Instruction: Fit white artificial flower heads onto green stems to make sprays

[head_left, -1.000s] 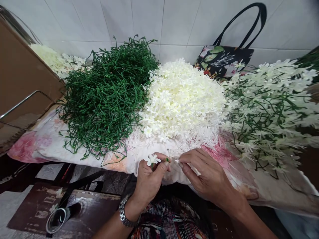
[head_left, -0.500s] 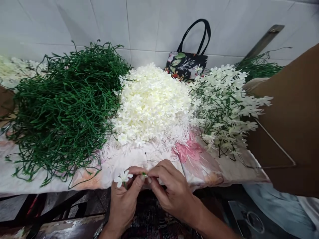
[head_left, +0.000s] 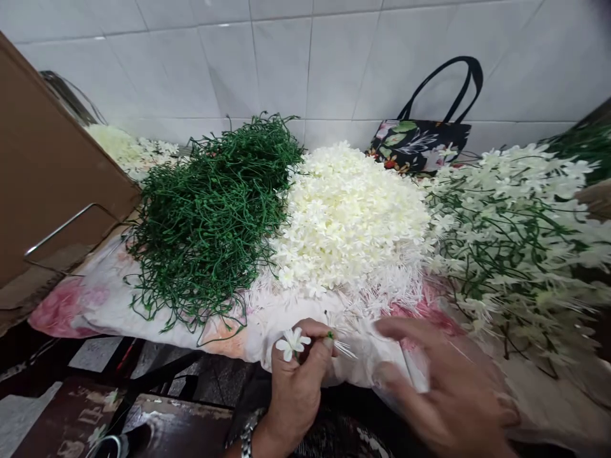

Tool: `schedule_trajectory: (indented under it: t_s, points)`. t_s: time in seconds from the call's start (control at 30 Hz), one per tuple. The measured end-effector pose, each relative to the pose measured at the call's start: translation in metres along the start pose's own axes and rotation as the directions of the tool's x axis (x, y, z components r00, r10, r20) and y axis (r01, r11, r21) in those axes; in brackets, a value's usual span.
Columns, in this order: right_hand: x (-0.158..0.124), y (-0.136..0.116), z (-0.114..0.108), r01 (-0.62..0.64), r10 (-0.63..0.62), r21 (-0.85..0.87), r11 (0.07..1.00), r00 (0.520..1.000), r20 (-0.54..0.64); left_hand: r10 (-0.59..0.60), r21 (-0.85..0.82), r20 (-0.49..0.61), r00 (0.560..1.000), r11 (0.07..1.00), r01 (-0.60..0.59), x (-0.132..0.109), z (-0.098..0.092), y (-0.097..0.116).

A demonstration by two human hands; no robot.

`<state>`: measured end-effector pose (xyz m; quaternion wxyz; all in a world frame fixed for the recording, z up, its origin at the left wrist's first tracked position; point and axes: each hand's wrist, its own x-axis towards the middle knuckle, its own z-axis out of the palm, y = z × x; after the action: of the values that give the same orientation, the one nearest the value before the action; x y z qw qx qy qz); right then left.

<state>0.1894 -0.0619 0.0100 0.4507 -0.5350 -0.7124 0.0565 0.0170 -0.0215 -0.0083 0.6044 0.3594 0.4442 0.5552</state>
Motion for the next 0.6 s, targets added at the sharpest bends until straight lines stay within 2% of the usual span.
schedule_trajectory:
  t_s: [0.03,0.1,0.17,0.33,0.5,0.53,0.6]
  points:
    - [0.009,-0.003,0.018,0.023,-0.029,0.064,0.998,0.995,0.099,0.037,0.027,0.026,0.999,0.999,-0.038,0.0,0.001,0.0]
    - [0.022,-0.009,0.045,0.047,-0.07,0.18,0.983,0.99,0.124,0.119,0.119,0.071,0.99,0.985,-0.127,0.001,0.002,0.002]
    - [0.026,-0.011,0.056,0.027,-0.06,0.23,0.973,0.989,0.138,0.194,0.219,0.107,0.975,0.952,-0.213,0.002,0.002,0.006]
    - [0.021,-0.01,0.049,-0.02,-0.014,0.231,0.973,0.989,0.146,0.253,0.302,0.087,0.964,0.915,-0.267,0.002,0.004,0.008]
    - [0.021,-0.006,0.051,-0.072,0.059,0.164,0.984,0.995,0.085,0.251,0.404,0.161,0.955,0.866,-0.296,0.011,-0.001,0.016]
    - [0.022,-0.004,0.052,-0.065,0.056,0.139,0.988,0.996,0.068,0.258,0.452,0.131,0.957,0.844,-0.289,0.017,-0.004,0.021]
    - [0.023,-0.002,0.053,-0.027,0.025,0.103,0.994,0.999,0.025,0.347,0.581,0.05,0.936,0.753,-0.31,0.031,-0.013,0.031]
